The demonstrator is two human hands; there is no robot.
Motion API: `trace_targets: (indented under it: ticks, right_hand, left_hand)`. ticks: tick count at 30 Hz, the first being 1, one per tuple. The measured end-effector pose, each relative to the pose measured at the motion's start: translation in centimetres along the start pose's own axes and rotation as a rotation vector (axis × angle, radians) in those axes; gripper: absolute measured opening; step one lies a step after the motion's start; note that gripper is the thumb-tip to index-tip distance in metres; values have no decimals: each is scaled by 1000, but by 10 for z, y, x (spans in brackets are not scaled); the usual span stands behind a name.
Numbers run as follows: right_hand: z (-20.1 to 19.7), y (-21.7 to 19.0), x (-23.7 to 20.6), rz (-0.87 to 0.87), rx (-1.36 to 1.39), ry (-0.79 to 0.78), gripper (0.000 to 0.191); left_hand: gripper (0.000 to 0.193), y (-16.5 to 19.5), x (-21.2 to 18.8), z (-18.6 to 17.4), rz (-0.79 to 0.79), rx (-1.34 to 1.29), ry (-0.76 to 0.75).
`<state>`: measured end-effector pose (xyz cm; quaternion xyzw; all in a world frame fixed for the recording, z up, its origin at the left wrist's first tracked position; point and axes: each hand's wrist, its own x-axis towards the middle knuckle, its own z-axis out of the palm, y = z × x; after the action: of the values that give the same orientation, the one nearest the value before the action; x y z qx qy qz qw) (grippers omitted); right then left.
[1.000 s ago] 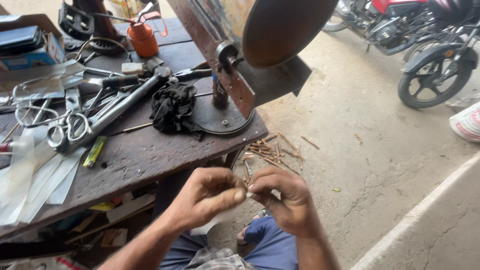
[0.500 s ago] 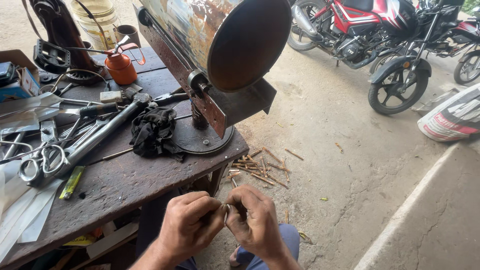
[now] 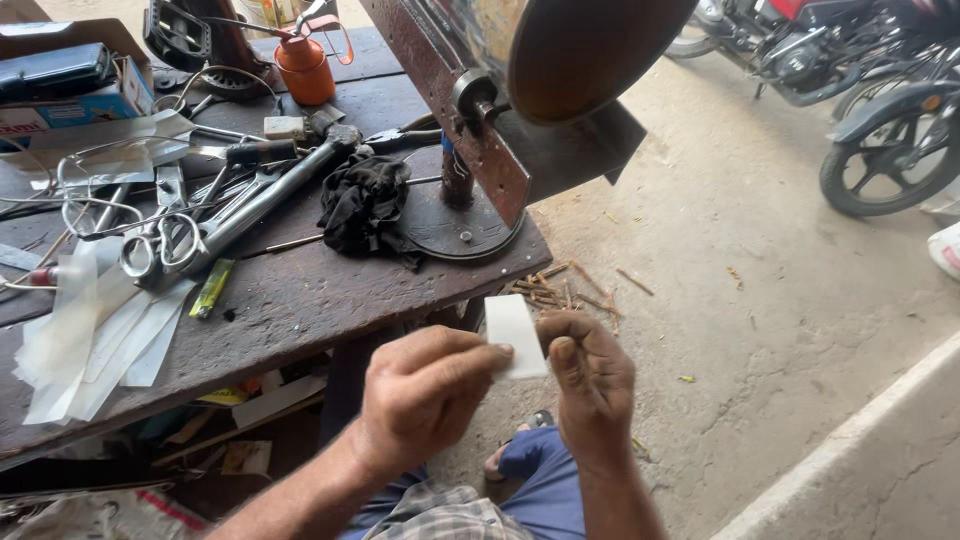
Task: The person sits at a workbench with a chrome motorcycle silencer mounted on a stand. They tear and fold small white strips, reach inside the drum to place or press the material against its inner surface, and repeatedly pull the drum toward themselves to work on different spots.
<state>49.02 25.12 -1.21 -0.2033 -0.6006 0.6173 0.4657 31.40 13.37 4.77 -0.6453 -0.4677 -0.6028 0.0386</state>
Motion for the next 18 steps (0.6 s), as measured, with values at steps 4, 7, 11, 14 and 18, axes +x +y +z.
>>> trace_targets:
  ticks: [4,7,11,14,18]
  right_hand:
    - [10,-11,2,112,289,-1,43]
    - [14,-18,10,140,406,-73,48]
    - [15,-19,17,190,303,44,48]
    - [11,-16,16,135,236,29,47]
    - [7,-12,4,136,153,-46,49]
  left_hand:
    - [23,0,-10,4,59,-7,-17]
    - [23,-3,-18,8,48,-36,-62]
    - [22,-8,-29,12,28,-89,-122]
    - [22,-12,-38,13,-18,-132,-189]
    - [32,-20,-42,9,-376,-367,-197]
